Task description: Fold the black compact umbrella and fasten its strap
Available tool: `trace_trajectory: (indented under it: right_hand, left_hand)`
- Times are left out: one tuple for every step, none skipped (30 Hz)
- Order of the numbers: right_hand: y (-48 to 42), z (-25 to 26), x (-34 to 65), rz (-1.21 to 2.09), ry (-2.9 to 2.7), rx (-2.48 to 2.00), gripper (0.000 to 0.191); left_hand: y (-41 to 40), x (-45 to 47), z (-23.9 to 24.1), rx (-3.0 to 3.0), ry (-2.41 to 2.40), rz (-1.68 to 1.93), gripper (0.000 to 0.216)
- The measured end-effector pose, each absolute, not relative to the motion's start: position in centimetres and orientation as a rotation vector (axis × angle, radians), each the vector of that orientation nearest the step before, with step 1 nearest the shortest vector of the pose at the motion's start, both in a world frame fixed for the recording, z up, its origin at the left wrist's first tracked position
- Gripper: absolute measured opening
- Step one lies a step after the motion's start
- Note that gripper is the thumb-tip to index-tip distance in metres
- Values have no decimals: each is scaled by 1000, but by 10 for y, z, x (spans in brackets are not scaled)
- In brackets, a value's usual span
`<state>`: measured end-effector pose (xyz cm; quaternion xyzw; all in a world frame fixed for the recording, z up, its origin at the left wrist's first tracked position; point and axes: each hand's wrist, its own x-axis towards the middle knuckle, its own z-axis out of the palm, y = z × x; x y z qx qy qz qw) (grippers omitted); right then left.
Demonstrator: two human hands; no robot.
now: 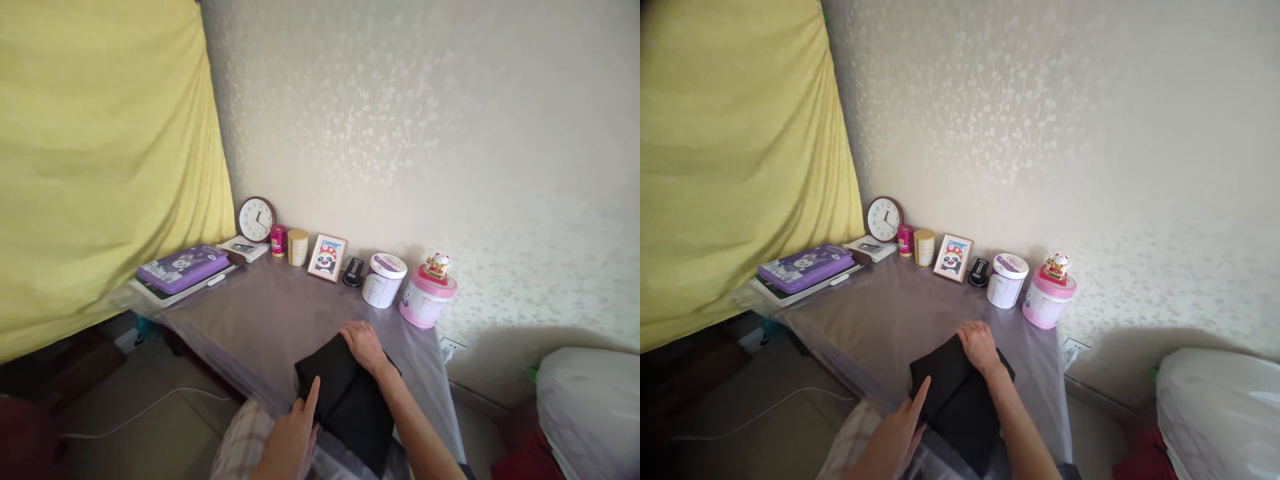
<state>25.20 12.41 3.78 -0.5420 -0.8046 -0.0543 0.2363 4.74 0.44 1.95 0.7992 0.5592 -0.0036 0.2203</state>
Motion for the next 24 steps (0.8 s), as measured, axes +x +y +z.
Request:
trace_trajectory:
  right_hand:
    - [122,41,263,-150,-2153,-1493,35]
    - [116,45,273,-137,-2099,-1479,35]
    - [108,48,283,-115,-2050,-1459,34]
    - [96,51,292,-85,-2003,-1435,33]
    - [83,54,300,-51,-1965,-1416,31]
    - [69,56,307,-19,-1943,-1411,29]
    - [55,56,312,7,-1939,-1422,28]
    - [40,56,316,27,-1947,-1440,27]
    - [26,54,320,41,-1960,-1458,27]
    - [13,52,322,51,-1980,-1470,26]
    - [1,48,323,59,-2005,-1477,26]
    - [-9,44,324,67,-2036,-1480,26]
    - [-19,39,324,77,-2073,-1482,27]
    - [-28,34,323,86,-2113,-1482,29]
    - [-35,29,322,91,-2155,-1481,32]
    - [-40,25,321,90,-2192,-1480,35]
    - [-45,21,319,81,-2222,-1478,38]
    - [-48,18,318,64,-2241,-1475,39]
    - [-50,15,317,41,-2250,-1475,40]
    - [-50,14,316,13,-2247,-1474,39]
    - [-50,13,315,-15,-2235,-1470,38]
    - [-49,14,313,-38,-2219,-1462,36]
    - [-47,15,312,-55,-2198,-1452,34]
    - [-46,16,311,-63,-2178,-1439,33]
  left_hand:
    - [4,46,21,2201,1548,-12,64]
    - [4,45,22,2194,1553,-11,64]
    - [3,44,23,2195,1548,-8,64]
    - [3,43,23,2197,1550,-11,64]
    - [4,42,22,2205,1539,0,63]
    - [4,41,20,2208,1524,19,64]
    - [5,40,19,2207,1510,40,63]
    - [5,39,17,2206,1496,59,64]
    - [6,38,15,2205,1486,77,64]
    - [7,38,13,2205,1479,92,64]
    - [8,37,12,2206,1472,108,64]
    - [9,37,11,2207,1466,124,64]
    - [10,36,11,2205,1462,138,65]
    - [11,36,11,2202,1454,149,65]
    - [12,35,11,2196,1446,156,65]
    - [12,35,11,2186,1441,159,66]
    - [13,34,12,2175,1436,159,66]
    - [13,34,12,2164,1432,159,66]
    - [13,34,13,2155,1429,159,66]
    - [14,33,14,2148,1425,161,66]
    - [14,33,14,2143,1419,166,66]
    - [14,32,15,2139,1410,172,66]
    - [13,32,16,2133,1402,176,67]
    - [13,32,17,2127,1397,184,67]
